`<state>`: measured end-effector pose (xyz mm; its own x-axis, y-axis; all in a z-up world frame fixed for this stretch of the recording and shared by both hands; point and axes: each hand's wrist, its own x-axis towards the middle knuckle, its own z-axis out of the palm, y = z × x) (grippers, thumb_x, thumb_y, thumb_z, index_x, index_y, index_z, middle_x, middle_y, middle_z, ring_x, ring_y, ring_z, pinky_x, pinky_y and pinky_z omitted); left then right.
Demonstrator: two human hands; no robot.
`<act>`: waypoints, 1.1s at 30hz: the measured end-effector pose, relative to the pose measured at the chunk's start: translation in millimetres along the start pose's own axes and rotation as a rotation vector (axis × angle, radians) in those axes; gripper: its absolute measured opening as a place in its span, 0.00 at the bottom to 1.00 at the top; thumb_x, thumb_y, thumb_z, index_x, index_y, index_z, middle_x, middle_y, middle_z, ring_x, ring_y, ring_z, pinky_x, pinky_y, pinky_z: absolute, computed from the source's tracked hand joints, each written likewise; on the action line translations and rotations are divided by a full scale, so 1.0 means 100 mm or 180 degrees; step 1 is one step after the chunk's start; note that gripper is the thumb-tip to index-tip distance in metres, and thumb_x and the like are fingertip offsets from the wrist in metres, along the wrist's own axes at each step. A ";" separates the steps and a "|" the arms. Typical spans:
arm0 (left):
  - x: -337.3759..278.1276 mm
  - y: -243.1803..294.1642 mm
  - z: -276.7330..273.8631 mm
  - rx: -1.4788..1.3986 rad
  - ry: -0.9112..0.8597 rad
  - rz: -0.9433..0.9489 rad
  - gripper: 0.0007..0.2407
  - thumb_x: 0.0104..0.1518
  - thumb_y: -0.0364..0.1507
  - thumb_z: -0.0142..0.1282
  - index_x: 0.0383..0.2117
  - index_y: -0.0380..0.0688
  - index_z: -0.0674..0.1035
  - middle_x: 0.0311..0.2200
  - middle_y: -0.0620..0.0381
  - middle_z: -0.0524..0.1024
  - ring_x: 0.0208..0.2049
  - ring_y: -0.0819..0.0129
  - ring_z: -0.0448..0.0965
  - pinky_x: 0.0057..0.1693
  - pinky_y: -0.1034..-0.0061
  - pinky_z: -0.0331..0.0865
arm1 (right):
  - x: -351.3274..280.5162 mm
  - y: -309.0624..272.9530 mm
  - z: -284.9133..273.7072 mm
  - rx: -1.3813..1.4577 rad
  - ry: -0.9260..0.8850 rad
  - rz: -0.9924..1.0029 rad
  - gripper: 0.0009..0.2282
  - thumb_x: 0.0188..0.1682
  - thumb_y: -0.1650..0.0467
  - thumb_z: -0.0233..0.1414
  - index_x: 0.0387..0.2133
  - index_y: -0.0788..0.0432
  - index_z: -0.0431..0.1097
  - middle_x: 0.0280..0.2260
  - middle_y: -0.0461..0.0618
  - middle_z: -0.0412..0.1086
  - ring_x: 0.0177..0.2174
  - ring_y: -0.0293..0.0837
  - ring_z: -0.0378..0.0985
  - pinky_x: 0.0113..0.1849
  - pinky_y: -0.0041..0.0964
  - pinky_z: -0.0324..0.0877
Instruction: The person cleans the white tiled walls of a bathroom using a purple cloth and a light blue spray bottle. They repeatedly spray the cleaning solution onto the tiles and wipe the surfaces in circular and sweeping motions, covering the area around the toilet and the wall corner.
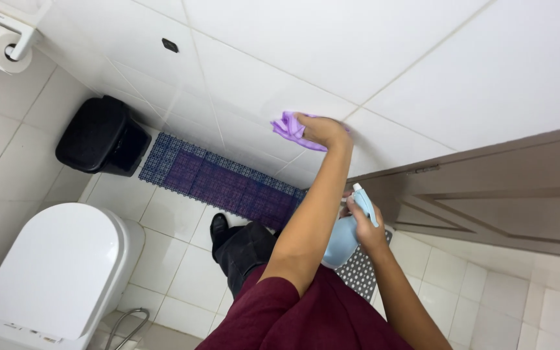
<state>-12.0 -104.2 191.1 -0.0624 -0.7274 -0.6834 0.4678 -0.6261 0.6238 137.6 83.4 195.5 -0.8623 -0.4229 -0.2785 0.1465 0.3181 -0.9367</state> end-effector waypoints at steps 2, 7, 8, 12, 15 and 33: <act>-0.13 0.16 0.03 0.0466 -0.0040 0.0895 0.28 0.69 0.40 0.33 0.65 0.21 0.57 0.67 0.24 0.53 0.68 0.40 0.56 0.70 0.51 0.49 | -0.04 -0.13 0.02 0.0009 0.0048 0.0136 0.13 0.55 0.66 0.49 0.44 0.65 0.73 0.27 0.53 0.73 0.29 0.40 0.75 0.34 0.34 0.69; 0.56 0.22 -0.07 0.0861 0.0157 0.1517 0.27 0.71 0.40 0.31 0.66 0.23 0.57 0.64 0.22 0.58 0.66 0.36 0.60 0.69 0.52 0.55 | -0.04 -0.32 0.05 0.0139 0.0050 -0.0069 0.13 0.53 0.66 0.48 0.43 0.64 0.71 0.43 0.52 0.76 0.30 0.40 0.75 0.34 0.35 0.72; 0.72 0.29 -0.15 0.0232 0.0112 0.0467 0.27 0.69 0.42 0.29 0.65 0.27 0.58 0.63 0.26 0.60 0.65 0.39 0.63 0.68 0.54 0.59 | -0.08 -0.36 0.05 0.0113 0.0001 -0.0101 0.13 0.54 0.66 0.48 0.44 0.64 0.72 0.44 0.55 0.76 0.31 0.39 0.74 0.35 0.35 0.72; 0.47 0.70 -0.05 -0.0225 -0.0087 0.0800 0.28 0.70 0.44 0.26 0.68 0.33 0.55 0.70 0.35 0.51 0.71 0.46 0.53 0.72 0.54 0.52 | -0.07 -0.26 0.05 0.0040 0.0020 -0.0183 0.14 0.55 0.66 0.47 0.44 0.65 0.72 0.47 0.57 0.74 0.33 0.38 0.74 0.36 0.35 0.73; 0.31 0.83 0.05 0.0855 -0.0151 0.2630 0.27 0.72 0.42 0.27 0.71 0.33 0.53 0.74 0.35 0.45 0.75 0.46 0.47 0.75 0.51 0.47 | -0.03 -0.32 0.15 0.0122 -0.0019 -0.0186 0.14 0.55 0.66 0.48 0.46 0.65 0.70 0.49 0.58 0.74 0.33 0.38 0.73 0.37 0.35 0.72; 1.71 0.92 -0.19 -0.0889 -0.0579 -0.0472 0.29 0.66 0.46 0.27 0.66 0.36 0.59 0.65 0.37 0.58 0.65 0.49 0.61 0.68 0.56 0.56 | 0.02 -0.41 0.39 0.0010 -0.0351 -0.0039 0.16 0.58 0.65 0.46 0.50 0.64 0.73 0.35 0.59 0.72 0.34 0.40 0.75 0.39 0.35 0.72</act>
<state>37.0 -280.6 124.4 -0.2916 -0.6883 -0.6642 0.6630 -0.6460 0.3783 148.6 36.2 224.9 -0.8055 -0.5177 -0.2885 0.1380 0.3096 -0.9408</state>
